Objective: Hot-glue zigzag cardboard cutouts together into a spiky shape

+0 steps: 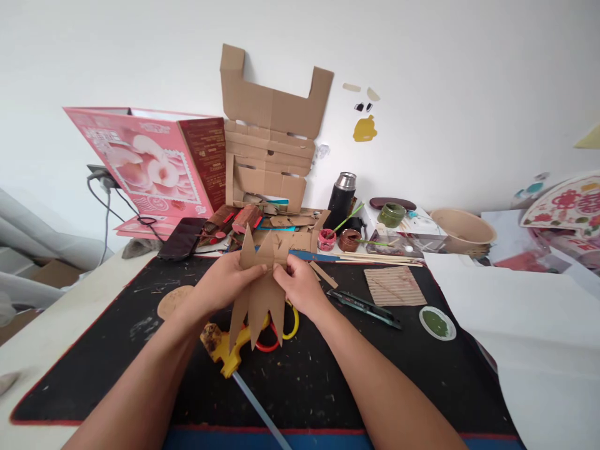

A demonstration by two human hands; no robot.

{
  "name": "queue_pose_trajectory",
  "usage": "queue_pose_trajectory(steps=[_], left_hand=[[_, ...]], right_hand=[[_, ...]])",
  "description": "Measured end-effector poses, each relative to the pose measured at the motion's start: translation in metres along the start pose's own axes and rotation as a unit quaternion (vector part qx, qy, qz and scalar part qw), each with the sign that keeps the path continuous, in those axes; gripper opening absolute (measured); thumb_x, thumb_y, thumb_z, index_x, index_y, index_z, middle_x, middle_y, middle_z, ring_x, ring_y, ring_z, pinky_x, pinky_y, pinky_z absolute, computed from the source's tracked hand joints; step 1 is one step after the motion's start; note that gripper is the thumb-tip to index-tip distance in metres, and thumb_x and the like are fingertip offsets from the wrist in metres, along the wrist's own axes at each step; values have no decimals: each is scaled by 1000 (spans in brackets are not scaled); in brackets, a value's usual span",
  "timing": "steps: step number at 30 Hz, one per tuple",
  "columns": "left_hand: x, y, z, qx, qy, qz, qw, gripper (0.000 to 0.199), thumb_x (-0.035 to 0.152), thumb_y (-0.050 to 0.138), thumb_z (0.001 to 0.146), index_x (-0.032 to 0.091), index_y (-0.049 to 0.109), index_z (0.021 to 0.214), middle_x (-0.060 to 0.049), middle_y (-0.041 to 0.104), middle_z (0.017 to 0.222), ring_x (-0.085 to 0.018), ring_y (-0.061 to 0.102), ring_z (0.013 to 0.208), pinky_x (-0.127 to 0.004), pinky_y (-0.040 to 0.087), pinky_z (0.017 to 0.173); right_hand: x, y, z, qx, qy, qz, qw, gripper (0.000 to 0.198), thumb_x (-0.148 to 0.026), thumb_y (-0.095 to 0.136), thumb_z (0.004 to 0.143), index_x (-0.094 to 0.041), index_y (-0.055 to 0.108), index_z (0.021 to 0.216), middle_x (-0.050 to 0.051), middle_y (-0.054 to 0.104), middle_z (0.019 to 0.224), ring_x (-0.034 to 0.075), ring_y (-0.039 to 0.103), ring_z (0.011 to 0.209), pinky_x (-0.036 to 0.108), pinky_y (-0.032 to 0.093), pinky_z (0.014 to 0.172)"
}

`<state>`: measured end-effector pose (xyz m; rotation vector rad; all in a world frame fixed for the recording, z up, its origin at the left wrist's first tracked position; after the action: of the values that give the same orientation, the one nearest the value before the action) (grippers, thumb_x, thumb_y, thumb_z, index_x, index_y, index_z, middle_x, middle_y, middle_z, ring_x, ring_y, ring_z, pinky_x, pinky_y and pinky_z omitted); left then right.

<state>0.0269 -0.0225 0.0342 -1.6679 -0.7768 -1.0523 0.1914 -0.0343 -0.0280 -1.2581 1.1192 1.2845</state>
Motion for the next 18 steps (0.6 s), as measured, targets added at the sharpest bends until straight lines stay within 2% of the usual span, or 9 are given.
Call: queue_pose_trajectory(steps=[4,8,11,15,18], left_hand=[[-4,6,0,-46,-50,-114,991,55,62,83,70,18,77,102,-10,84,91,-32,78,85,-38,63,73],[-7,8,0,-84,-58,-150,983,56,58,92,63,18,78,101,-11,84,99,-33,79,94,-38,64,81],[-9,7,1,-73,-62,-168,981,61,57,94,62,17,76,106,-11,85,103,-32,79,88,-39,64,77],[-13,2,3,-46,-61,-168,983,64,59,91,66,17,73,110,-12,84,103,-30,79,81,-38,64,70],[-13,0,4,-45,-58,-153,985,66,61,92,64,17,73,110,-12,84,104,-29,79,78,-36,63,66]], right_hand=[[-13,-6,-1,16,-22,6,1000,20,-39,63,93,-22,62,84,-2,60,71,16,53,63,25,41,54],[-16,-10,-1,32,-25,20,999,27,-45,66,90,-22,57,78,-3,58,69,16,52,63,25,41,55],[-14,-11,-1,30,-19,36,999,29,-46,68,89,-22,55,78,-3,57,68,14,52,58,24,40,51],[-10,-8,-1,-11,27,30,999,23,-42,66,92,-23,57,84,-5,58,65,12,51,43,24,39,41],[-10,-6,-1,-14,42,31,999,21,-38,66,94,-23,55,83,-6,58,63,10,50,39,22,39,39]])
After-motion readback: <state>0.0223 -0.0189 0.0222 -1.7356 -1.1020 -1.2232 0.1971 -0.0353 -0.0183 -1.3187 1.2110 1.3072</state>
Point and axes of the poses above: each hand's wrist, its own z-axis towards the middle knuckle, its own y-axis out of the palm, x = y × z, the point moved 3 cm from there along z, towards the middle knuckle
